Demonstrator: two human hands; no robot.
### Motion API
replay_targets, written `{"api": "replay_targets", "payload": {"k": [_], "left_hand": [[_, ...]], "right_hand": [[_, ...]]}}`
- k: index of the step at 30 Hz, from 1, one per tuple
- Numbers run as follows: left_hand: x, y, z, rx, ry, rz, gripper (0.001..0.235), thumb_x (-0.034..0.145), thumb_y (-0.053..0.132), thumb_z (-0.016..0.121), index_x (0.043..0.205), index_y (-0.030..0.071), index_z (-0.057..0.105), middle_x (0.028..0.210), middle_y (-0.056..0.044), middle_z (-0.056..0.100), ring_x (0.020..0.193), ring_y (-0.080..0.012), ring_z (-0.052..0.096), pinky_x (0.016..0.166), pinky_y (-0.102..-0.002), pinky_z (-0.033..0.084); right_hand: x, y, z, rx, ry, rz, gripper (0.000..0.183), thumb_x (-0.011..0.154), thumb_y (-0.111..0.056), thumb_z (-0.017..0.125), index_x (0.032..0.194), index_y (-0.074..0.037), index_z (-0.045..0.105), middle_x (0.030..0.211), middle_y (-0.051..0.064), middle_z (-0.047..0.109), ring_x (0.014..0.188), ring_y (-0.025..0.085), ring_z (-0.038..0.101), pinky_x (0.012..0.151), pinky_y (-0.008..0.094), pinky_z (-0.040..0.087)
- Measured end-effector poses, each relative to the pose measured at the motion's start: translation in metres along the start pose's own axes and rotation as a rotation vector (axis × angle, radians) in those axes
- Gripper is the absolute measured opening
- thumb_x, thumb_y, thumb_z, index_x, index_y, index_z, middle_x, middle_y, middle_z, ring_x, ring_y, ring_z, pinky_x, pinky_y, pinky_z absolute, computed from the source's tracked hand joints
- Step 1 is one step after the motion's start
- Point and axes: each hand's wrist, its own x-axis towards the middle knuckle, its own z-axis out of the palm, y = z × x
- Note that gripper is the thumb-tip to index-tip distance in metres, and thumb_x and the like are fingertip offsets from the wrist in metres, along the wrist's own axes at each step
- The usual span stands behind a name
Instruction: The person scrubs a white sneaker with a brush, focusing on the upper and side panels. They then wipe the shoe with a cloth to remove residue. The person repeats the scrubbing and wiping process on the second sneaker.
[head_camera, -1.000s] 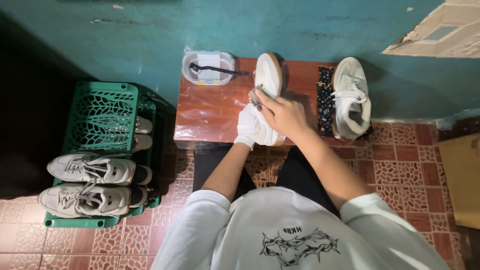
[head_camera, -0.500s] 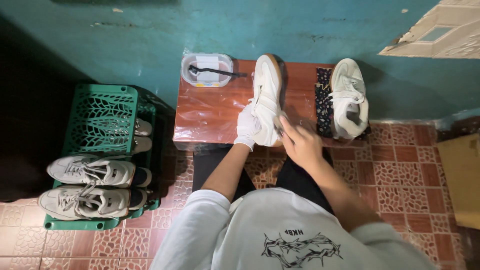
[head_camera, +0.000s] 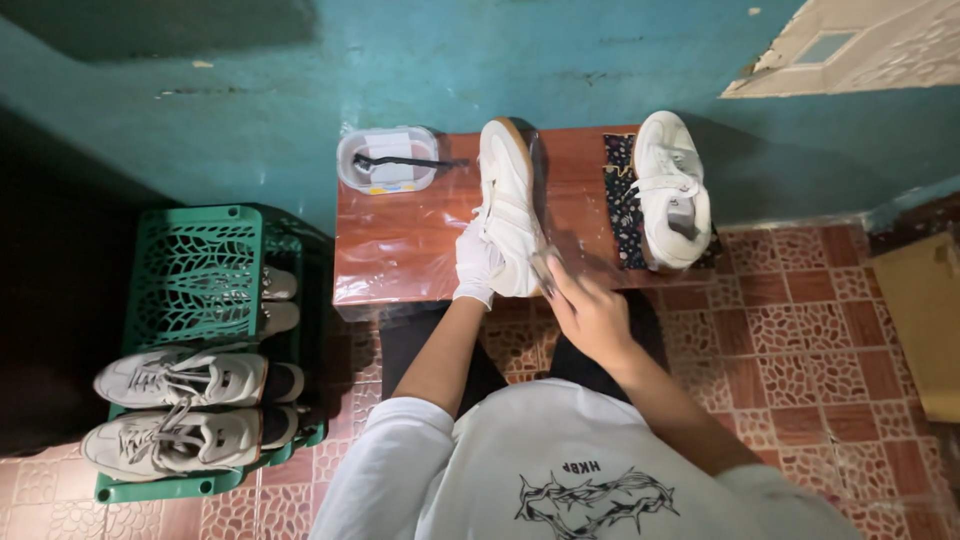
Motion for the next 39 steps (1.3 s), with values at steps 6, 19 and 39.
{"api": "replay_targets", "payload": {"k": [6, 19, 39], "left_hand": [[-0.001, 0.002, -0.002, -0.047, -0.022, -0.054, 0.037, 0.097, 0.044, 0.060, 0.114, 0.014, 0.074, 0.107, -0.008, 0.077, 0.109, -0.0243, 0.071, 0.101, -0.036, 0.055], [-0.006, 0.001, -0.005, -0.123, -0.061, -0.194, 0.038, 0.096, 0.047, 0.062, 0.113, 0.016, 0.074, 0.109, -0.006, 0.077, 0.112, -0.0235, 0.070, 0.103, -0.035, 0.054], [-0.005, 0.015, -0.020, -0.173, -0.186, -0.316, 0.041, 0.097, 0.046, 0.062, 0.121, 0.014, 0.070, 0.118, -0.010, 0.075, 0.118, -0.0285, 0.067, 0.106, -0.040, 0.053]], "right_hand": [[0.013, 0.006, 0.010, 0.097, 0.004, -0.007, 0.041, 0.094, -0.028, 0.061, 0.133, -0.030, 0.072, 0.081, 0.004, 0.072, 0.063, 0.029, 0.070, 0.051, 0.039, 0.057], [0.023, -0.011, 0.007, -0.063, 0.057, -0.103, 0.036, 0.091, -0.035, 0.062, 0.125, -0.034, 0.074, 0.070, 0.000, 0.064, 0.056, 0.024, 0.066, 0.049, 0.034, 0.055], [-0.001, -0.007, 0.009, 0.008, 0.013, -0.147, 0.039, 0.090, -0.028, 0.060, 0.126, -0.027, 0.074, 0.069, 0.003, 0.057, 0.053, 0.027, 0.063, 0.046, 0.035, 0.053]]}}
